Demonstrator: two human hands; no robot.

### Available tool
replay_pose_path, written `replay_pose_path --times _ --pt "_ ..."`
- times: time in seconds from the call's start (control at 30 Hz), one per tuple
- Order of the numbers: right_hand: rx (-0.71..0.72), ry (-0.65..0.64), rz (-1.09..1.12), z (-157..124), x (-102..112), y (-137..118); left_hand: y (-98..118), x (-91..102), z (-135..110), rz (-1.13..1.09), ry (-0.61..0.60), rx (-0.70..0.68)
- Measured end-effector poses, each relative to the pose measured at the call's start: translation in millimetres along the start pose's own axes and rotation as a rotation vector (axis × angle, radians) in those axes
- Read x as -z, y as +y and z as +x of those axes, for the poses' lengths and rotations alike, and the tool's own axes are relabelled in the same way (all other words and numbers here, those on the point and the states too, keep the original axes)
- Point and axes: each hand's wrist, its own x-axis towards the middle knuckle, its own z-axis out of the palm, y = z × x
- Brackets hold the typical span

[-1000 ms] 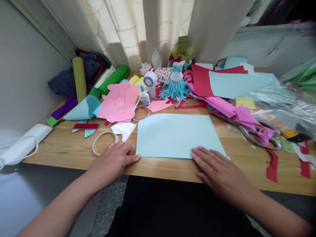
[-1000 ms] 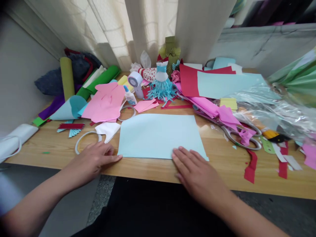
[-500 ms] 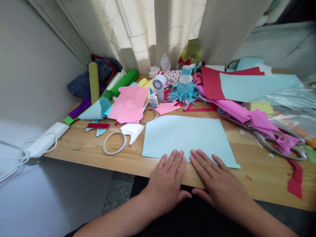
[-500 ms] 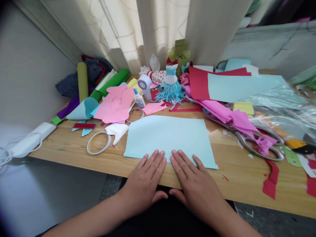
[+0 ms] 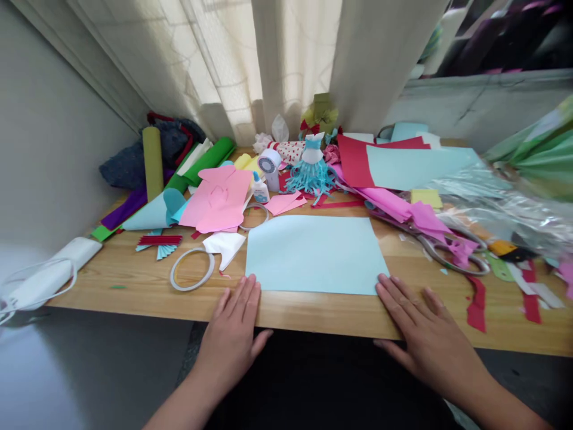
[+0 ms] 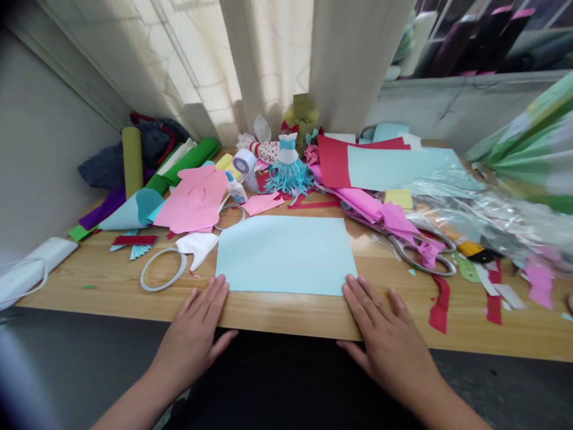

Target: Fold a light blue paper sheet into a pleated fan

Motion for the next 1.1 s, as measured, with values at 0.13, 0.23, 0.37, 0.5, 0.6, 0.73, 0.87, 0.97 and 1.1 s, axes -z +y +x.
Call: replay_pose_path --times 0.13,0.23,0.37,0.5,0.6,0.73,0.87,0.97,1.1 --pt "-0.032 0.1 -0.008 -3 3 -3 2 -2.5 -2 -0.076 0.143 -0.005" --pt "-0.031 0.226 0.094 2 7 -14 7 -4.6 -9 -0.177 0.305 0.016" --pt "-0.016 0.312 0.252 14 14 -35 8 -0.6 -18 -0.289 0.387 0.014" --pt "0.053 0.282 0.301 32 22 -53 -2 20.1 -7 -0.3 0.477 -0.061" --pt "0.093 0.234 0.353 51 30 -59 -11 48.0 17 -0.189 0.613 -0.056" --pt "0.065 0.242 0.447 81 48 -62 -10 97.4 61 -0.121 0.632 -0.153" --pt "-0.046 0.407 0.625 108 69 -59 7 138.0 97 -0.125 0.789 -0.214" --pt "-0.374 0.481 1.091 124 82 -55 31 140.4 111 -0.264 0.836 -0.173" --pt "-0.739 0.494 1.763 137 77 -61 61 103.1 114 -0.288 0.508 -0.176"
